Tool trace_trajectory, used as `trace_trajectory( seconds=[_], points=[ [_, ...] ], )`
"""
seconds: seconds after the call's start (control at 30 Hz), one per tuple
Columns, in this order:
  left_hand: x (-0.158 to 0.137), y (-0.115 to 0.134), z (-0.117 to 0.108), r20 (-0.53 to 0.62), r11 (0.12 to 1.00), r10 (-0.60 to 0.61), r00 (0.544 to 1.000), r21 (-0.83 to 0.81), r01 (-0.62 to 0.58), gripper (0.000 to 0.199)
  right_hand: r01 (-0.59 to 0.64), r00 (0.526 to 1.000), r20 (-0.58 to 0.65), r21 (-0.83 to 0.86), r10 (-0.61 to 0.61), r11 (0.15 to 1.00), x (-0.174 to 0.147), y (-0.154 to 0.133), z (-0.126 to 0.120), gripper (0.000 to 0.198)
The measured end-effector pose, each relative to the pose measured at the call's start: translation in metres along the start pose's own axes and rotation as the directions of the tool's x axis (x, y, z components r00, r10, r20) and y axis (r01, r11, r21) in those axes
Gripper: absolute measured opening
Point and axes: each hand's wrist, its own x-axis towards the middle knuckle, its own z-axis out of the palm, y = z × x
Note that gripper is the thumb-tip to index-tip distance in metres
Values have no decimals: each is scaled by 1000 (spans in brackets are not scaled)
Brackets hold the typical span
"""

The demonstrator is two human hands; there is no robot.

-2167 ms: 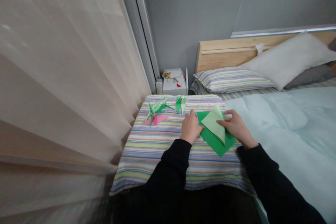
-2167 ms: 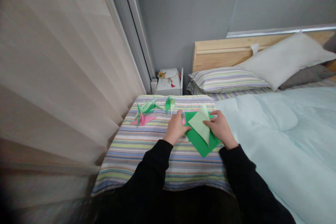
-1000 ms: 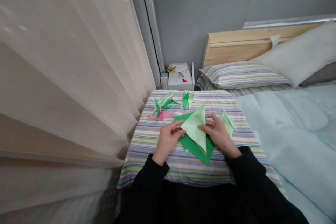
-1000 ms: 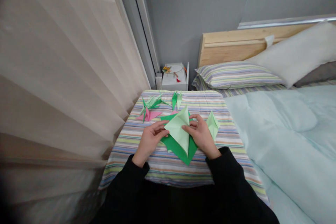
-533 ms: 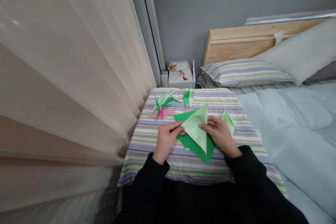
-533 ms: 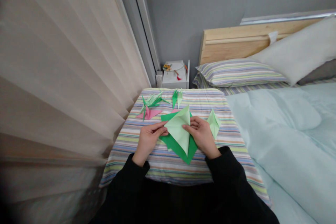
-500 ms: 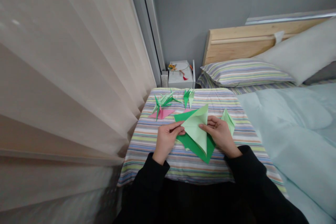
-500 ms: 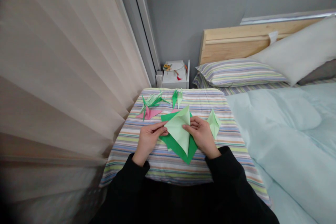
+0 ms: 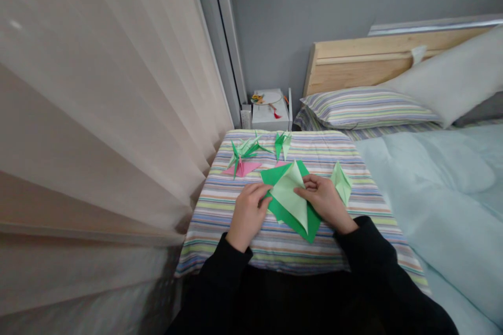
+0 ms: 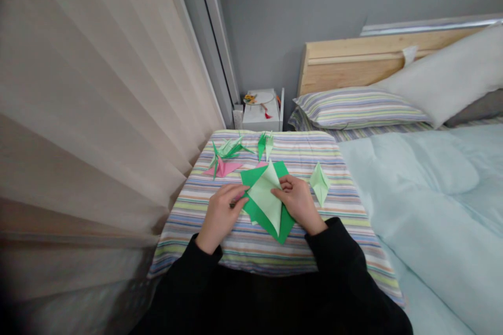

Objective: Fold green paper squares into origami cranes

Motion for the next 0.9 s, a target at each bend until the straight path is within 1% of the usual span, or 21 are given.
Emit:
trace_trajectory(
  seconds=[0.07, 0.17, 0.23, 0.3, 0.33, 0.37, 0.4, 0.43, 0.47, 0.5, 0.53, 0.57, 0.63, 0.7, 0.77, 0.9],
  points=[
    [-1, -2, 1, 56, 998, 33, 998, 45, -35, 26, 11, 1000, 1, -70, -11, 997, 1, 0, 0, 30],
    [0, -4, 4, 107, 993, 73, 992, 85, -82, 18, 15, 1000, -17, -188, -19, 982, 2, -1, -1, 30],
    [1, -4, 5, 129, 989, 92, 987, 100, -105, 21, 16, 999, -26, -256, -24, 966, 2, -2, 0, 30],
    [3, -4, 4, 144, 991, 79, 986, 96, -93, 26, 51, 995, -58, -355, -77, 933, 1, -3, 0, 32],
    [4, -4, 3, 154, 994, 60, 986, 86, -74, 27, 90, 987, -83, -427, -138, 900, 0, -4, 0, 34],
    [6, -5, 2, 166, 996, 35, 986, 74, -47, 29, 142, 970, -97, -512, -221, 847, -1, -4, 0, 39],
    [8, -5, 1, 181, 998, 8, 983, 63, -20, 30, 202, 945, -87, -601, -314, 774, -3, -5, 0, 42],
    [11, -5, 0, 198, 999, -16, 980, 53, 6, 30, 265, 915, -48, -678, -401, 686, -4, -7, 0, 44],
    [13, -6, -1, 217, 999, -37, 976, 44, 28, 30, 330, 884, 20, -734, -467, 594, -6, -8, -1, 42],
    [16, -6, -1, 233, 998, -55, 971, 35, 48, 29, 392, 857, 103, -767, -505, 508, -8, -9, -1, 37],
    [19, -6, -1, 247, 998, -70, 967, 26, 65, 28, 444, 837, 185, -780, -515, 440, -10, -10, -1, 29],
    [21, -6, -1, 257, 997, -83, 963, 17, 81, 25, 480, 825, 252, -784, -505, 392, -12, -11, -2, 24],
    [25, -6, 0, 267, 994, -106, 958, 2, 109, 21, 506, 825, 330, -793, -459, 340, -14, -12, -3, 20],
    [27, -6, 3, 257, 992, -125, 958, -3, 130, 18, 490, 844, 347, -808, -409, 326, -16, -12, -3, 20],
    [26, -7, 4, 231, 990, -134, 964, -3, 139, 17, 475, 859, 348, -815, -376, 332, -16, -11, -4, 24],
    [17, -9, 2, 122, 991, -134, 983, -12, 137, 19, 460, 872, 336, -811, -355, 362, -17, -6, -4, 31]
  ],
)
